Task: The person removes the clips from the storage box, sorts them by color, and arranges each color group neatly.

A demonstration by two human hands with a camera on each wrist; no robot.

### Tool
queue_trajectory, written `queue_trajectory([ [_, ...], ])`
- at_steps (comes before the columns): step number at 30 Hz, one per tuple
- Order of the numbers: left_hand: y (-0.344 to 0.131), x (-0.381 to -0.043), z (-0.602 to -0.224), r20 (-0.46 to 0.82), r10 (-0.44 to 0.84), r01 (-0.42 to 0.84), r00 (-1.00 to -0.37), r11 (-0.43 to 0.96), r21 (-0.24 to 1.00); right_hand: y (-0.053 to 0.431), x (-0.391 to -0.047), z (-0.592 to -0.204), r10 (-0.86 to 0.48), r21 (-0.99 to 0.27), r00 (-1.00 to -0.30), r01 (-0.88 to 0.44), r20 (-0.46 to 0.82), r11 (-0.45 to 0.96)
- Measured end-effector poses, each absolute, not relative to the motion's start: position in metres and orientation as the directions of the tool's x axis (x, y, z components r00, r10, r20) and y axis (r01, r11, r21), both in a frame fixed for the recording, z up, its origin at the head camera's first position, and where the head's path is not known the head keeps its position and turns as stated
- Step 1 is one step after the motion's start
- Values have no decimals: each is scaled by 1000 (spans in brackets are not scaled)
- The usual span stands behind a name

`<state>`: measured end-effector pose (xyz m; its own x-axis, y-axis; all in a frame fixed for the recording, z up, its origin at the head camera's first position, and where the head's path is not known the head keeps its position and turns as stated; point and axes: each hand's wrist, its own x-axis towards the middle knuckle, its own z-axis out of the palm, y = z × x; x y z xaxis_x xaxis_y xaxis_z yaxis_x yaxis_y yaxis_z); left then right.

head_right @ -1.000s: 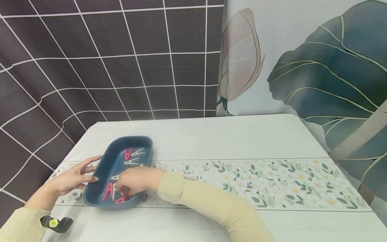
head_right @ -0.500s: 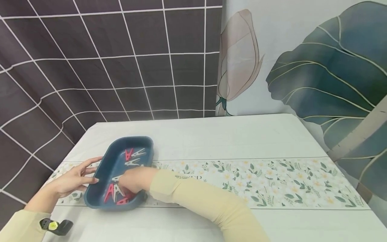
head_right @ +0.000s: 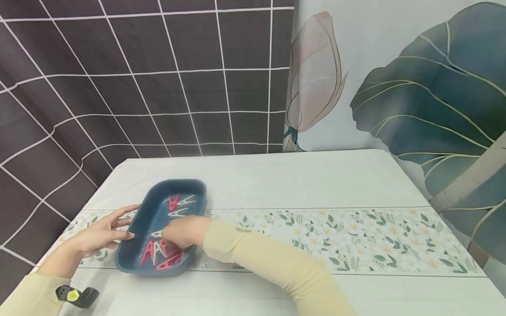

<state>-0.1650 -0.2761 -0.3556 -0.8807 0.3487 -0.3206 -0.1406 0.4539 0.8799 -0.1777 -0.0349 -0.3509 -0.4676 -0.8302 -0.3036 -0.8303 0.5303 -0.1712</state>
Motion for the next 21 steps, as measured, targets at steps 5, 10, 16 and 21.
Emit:
queue_trajectory([
  [5,-272,-166,-357,-312,327,-133,-892,468,873,-31,-180,-350,-847,-200,-451,-835,-283,512],
  [10,-271,-165,-360,-317,338,-146,-886,445,883,-28,-181,-349,-845,-210,-452,-831,-287,516],
  [16,-269,-164,-362,-326,314,-162,-892,452,877,-25,-181,-346,-839,-201,-455,-829,-299,522],
  [21,-266,-163,-360,-314,288,-122,-905,530,839,-21,-181,-344,-849,-213,-444,-834,-286,508],
])
